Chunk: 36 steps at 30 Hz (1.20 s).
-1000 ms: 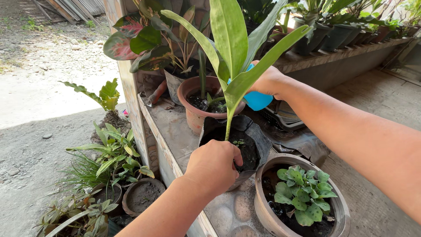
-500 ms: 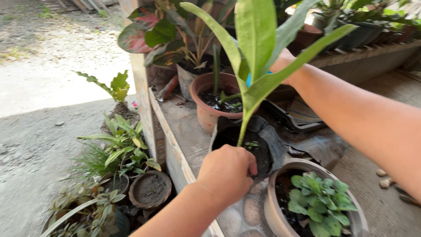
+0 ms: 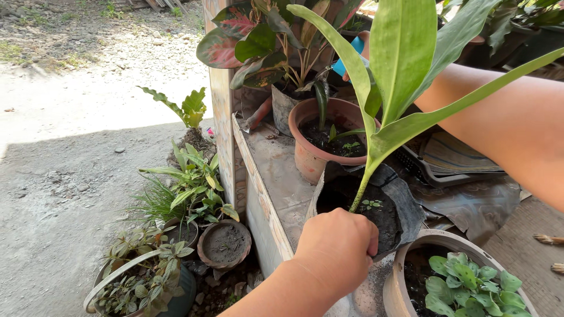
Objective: The person waters several potted plants outdoors using a small cup, dipping it into a bucket of water to refill it between plants.
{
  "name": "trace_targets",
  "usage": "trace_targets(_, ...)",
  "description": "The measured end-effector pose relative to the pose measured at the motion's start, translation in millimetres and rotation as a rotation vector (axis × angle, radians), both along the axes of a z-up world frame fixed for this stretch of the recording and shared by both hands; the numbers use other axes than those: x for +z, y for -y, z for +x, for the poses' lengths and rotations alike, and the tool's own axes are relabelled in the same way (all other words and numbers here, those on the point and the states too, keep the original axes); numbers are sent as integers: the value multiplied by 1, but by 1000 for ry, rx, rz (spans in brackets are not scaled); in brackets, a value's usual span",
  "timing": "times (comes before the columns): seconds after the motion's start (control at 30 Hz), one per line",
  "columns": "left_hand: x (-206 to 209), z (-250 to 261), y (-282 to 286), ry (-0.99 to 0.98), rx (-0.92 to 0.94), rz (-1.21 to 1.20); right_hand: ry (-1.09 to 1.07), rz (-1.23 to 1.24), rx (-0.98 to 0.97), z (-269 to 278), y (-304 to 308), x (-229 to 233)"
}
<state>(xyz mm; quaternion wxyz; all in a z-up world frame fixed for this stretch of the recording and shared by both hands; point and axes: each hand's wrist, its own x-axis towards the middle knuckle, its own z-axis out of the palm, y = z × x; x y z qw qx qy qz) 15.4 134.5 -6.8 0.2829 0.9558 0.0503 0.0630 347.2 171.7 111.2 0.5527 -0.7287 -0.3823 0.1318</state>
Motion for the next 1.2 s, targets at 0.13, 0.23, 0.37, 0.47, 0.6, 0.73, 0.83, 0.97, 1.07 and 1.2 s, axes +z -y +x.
trace_targets(0.13,0,0,1,18,0,15,5,-3,-5,-1,2,1)
trace_targets(0.23,1,1,1,11,-1,26,9,-4,-3,-2,3,0)
trace_targets(0.37,2,1,2,-7,1,47,-6,27,-5,2,6,1)
trace_targets(0.47,1,-1,3,23,12,50,-13,66,-22,7,2,8)
trace_targets(0.6,0,-2,5,29,33,47,-18,82,-25,12,-1,13)
trace_targets(0.73,1,-2,6,19,39,66,-27,77,-33,16,1,11)
trace_targets(0.83,0,-2,6,36,37,69,-28,83,-34,18,3,11)
trace_targets(0.97,1,-2,7,17,48,63,-31,96,-28,18,2,12)
trace_targets(1.07,1,-4,8,31,59,55,-32,109,-17,14,1,13)
trace_targets(1.2,4,-8,10,23,74,47,-22,132,24,2,-8,15)
